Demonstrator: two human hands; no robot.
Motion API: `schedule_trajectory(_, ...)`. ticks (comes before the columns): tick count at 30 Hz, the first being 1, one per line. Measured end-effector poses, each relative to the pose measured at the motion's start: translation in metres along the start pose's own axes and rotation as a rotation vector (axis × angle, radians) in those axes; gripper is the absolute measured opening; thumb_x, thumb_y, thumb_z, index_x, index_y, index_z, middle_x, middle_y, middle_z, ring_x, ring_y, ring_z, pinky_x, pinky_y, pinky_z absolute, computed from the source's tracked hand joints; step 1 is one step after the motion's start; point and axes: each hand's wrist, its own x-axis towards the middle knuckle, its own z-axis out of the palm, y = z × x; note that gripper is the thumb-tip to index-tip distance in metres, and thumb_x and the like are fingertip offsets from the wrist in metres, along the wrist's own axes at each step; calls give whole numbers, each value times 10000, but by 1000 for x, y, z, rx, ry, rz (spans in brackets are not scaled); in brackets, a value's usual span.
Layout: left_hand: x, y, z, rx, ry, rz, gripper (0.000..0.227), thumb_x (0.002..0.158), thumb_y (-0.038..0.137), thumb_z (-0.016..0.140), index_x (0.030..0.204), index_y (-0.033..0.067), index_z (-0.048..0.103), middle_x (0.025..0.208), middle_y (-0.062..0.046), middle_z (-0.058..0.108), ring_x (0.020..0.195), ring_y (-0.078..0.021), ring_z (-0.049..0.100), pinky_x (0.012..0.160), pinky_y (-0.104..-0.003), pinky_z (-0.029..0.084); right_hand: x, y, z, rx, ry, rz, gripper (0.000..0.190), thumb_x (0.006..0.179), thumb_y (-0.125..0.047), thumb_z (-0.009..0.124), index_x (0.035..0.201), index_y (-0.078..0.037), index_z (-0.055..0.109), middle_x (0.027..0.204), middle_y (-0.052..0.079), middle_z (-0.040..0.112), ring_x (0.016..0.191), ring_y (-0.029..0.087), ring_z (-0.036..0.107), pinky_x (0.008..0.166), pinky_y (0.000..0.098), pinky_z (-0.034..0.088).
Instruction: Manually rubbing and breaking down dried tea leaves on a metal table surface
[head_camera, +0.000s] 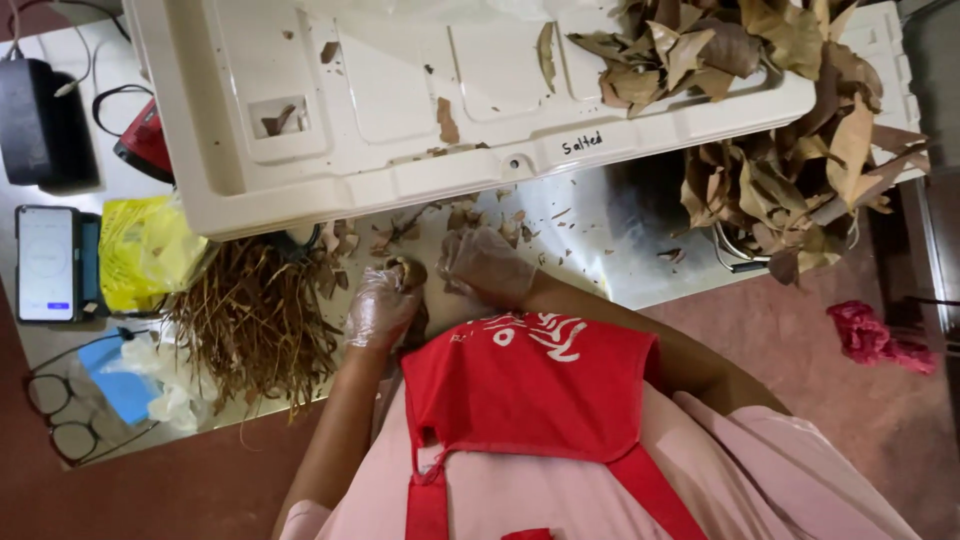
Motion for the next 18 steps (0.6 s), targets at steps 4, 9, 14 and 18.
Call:
schedule_trajectory(4, -4, 5, -2, 82, -14, -72, 264, 778, 398, 696, 950, 203, 743, 905, -191, 709, 961, -399, 702, 851, -530, 585, 4, 19, -51, 673, -17, 321, 362, 901, -402, 714, 882, -41, 704, 753, 169, 661, 739, 409, 643, 688, 498, 490)
schedule_trajectory(9, -1, -12, 13, 107, -63, -134, 303, 811, 466, 669, 1009, 245, 735, 964, -173, 683, 1042, -394, 685, 909, -527, 583, 1, 29, -56, 672, 78, 453, 249, 993, -238, 659, 942, 3, 696, 707, 194, 675, 654, 380, 676, 604, 446, 523)
schedule_trajectory(14, -2, 14, -6, 26, -83, -115, 253, 815, 387, 645, 975, 218, 744, 950, -183, 728, 1015, -407, 688, 909, -562, 556, 24, 13, -65, -141, -401, 167, 457, 875, -530, 597, 734, -96, 564, 611, 42, 502, 524, 202, 506, 462, 365, 363)
schedule_trajectory(18, -2, 5, -1, 58, -123, -141, 305, 801, 423, 670, 1030, 232, 734, 988, -196, 705, 1043, -413, 685, 950, -538, 569, 17, 3, -20, -154, -377, 160, 346, 787, -465, 562, 751, -123, 528, 638, 60, 508, 539, 233, 518, 467, 397, 349)
